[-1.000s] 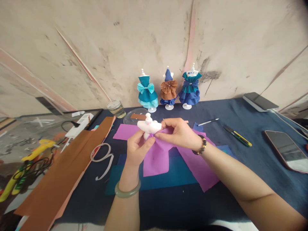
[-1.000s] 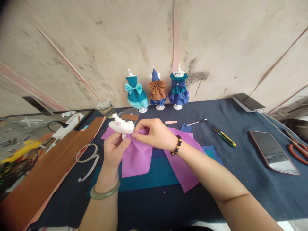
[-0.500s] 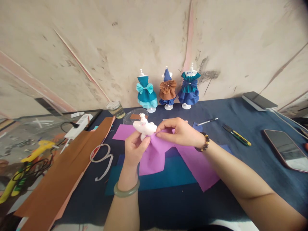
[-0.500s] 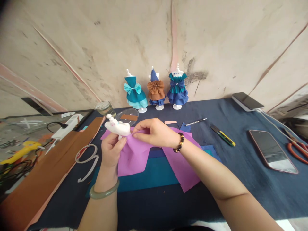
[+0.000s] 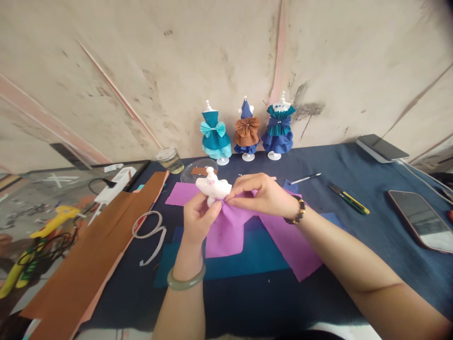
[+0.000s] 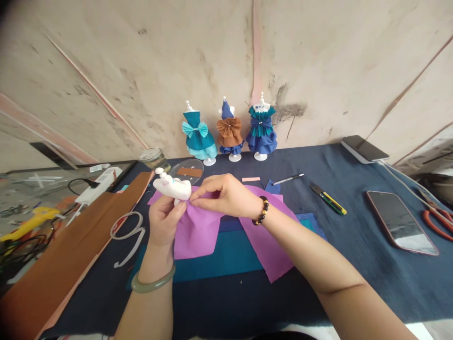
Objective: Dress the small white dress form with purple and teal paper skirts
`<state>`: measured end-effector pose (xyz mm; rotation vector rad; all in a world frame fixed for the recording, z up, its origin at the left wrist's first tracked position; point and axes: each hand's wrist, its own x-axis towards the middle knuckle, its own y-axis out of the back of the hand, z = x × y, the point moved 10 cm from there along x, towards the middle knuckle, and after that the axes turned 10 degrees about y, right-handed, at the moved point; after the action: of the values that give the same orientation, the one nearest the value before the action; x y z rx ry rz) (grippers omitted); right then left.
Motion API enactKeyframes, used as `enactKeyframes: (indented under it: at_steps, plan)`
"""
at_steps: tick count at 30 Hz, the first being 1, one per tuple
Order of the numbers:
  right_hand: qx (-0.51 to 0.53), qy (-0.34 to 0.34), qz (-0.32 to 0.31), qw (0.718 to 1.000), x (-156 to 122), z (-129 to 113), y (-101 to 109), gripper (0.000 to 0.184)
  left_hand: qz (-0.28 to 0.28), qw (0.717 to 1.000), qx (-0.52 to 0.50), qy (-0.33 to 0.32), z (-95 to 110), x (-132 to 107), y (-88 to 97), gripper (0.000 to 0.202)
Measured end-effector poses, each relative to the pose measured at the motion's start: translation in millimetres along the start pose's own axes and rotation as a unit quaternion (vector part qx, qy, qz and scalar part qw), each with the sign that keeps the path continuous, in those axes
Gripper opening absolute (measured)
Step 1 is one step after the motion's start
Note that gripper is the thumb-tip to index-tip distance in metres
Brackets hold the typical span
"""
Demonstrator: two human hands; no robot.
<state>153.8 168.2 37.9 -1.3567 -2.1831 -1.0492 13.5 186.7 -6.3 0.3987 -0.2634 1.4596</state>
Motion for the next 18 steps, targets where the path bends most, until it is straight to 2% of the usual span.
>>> enactKeyframes:
  at_steps: [8,14,18]
  plan:
    - [-0.001,-0.028,0.046,0.999,-1.3,6.2,0.8,0.009,-0.015,1.0,-0.009,0.011,-5.7,-0.8,-2.5,0.03]
    - [0.048,-0.098,0.072,0.991,-4.5,18.6,1.8,0.025,-0.031,0.999,-0.009,0.033,-6.1,-2.2,-6.9,0.032]
    - [0.086,-0.113,0.065,0.988,-4.8,22.1,0.8,0.031,-0.043,0.998,-0.007,0.04,-8.4,-3.3,-8.3,0.034]
